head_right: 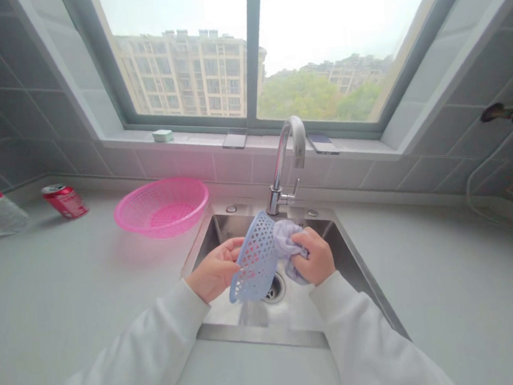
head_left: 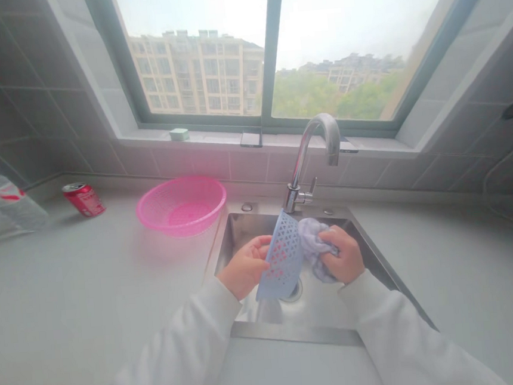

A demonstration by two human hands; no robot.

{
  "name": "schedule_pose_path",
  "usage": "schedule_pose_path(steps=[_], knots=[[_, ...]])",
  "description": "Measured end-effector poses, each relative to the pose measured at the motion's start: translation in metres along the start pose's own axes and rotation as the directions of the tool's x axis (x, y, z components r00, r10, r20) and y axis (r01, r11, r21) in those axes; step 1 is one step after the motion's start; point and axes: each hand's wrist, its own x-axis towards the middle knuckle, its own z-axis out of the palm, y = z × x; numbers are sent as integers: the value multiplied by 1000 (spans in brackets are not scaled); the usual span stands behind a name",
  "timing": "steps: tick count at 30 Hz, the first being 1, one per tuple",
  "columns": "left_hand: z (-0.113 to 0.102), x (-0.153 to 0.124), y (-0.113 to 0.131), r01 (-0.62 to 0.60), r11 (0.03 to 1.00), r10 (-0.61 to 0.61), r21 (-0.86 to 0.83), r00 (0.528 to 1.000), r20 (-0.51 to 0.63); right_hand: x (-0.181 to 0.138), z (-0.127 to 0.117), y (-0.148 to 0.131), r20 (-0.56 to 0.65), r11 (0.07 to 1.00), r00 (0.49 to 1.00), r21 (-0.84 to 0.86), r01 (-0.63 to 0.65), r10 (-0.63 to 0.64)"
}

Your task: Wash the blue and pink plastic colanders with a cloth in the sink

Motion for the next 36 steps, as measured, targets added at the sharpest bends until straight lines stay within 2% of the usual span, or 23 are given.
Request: schedule_pose_path(steps=[2,4,6,8,10,12,14,15,16,18,22,24,26,29,33,34,36], knots=[[3,-1,1,35,999,-35,-4,997,67,-7,4,-15,146,981,970,14,195,-195],[6,-2,2,65,998,-65,4,990,122,-9,5,-20,227,958,932,20,286,-283],[9,-2,3,71,997,-76,40,988,131,-6,5,-16,196,958,940,-1,286,-280],[10,-2,1,74,994,-84,83,989,124,-2,3,-12,108,966,962,-35,256,-251],[9,-1,-4,74,993,-85,94,990,114,-3,4,-18,64,960,960,-45,275,-272],[6,0,-10,63,995,-69,72,994,89,-9,9,-36,108,937,932,-9,350,-347],[4,1,-14,49,998,-51,47,998,43,-20,17,-59,249,898,864,72,434,-438],[4,2,-15,69,997,-70,33,997,43,-25,21,-68,282,884,839,93,459,-465],[4,2,-15,82,997,-83,12,995,57,-28,24,-74,287,882,835,109,459,-470],[8,3,-14,76,997,-75,-7,994,82,-29,25,-73,280,905,861,106,412,-425],[12,4,-10,44,984,-57,175,996,68,-11,13,-33,166,971,958,-11,240,-235],[11,4,-9,49,956,-80,288,992,97,-2,7,-11,97,986,986,-89,142,-133],[8,5,-11,59,941,-100,333,989,108,1,4,-2,49,987,996,-133,85,-79],[6,5,-13,70,948,-106,309,989,100,-6,9,-16,89,983,985,-97,159,-150],[5,5,-13,46,958,-91,283,985,147,-17,20,-45,277,934,894,40,354,-351],[5,5,-13,42,959,-89,280,984,156,-17,21,-45,286,935,892,46,352,-349],[5,5,-12,48,959,-97,279,982,162,-11,18,-33,246,964,933,9,267,-261]])
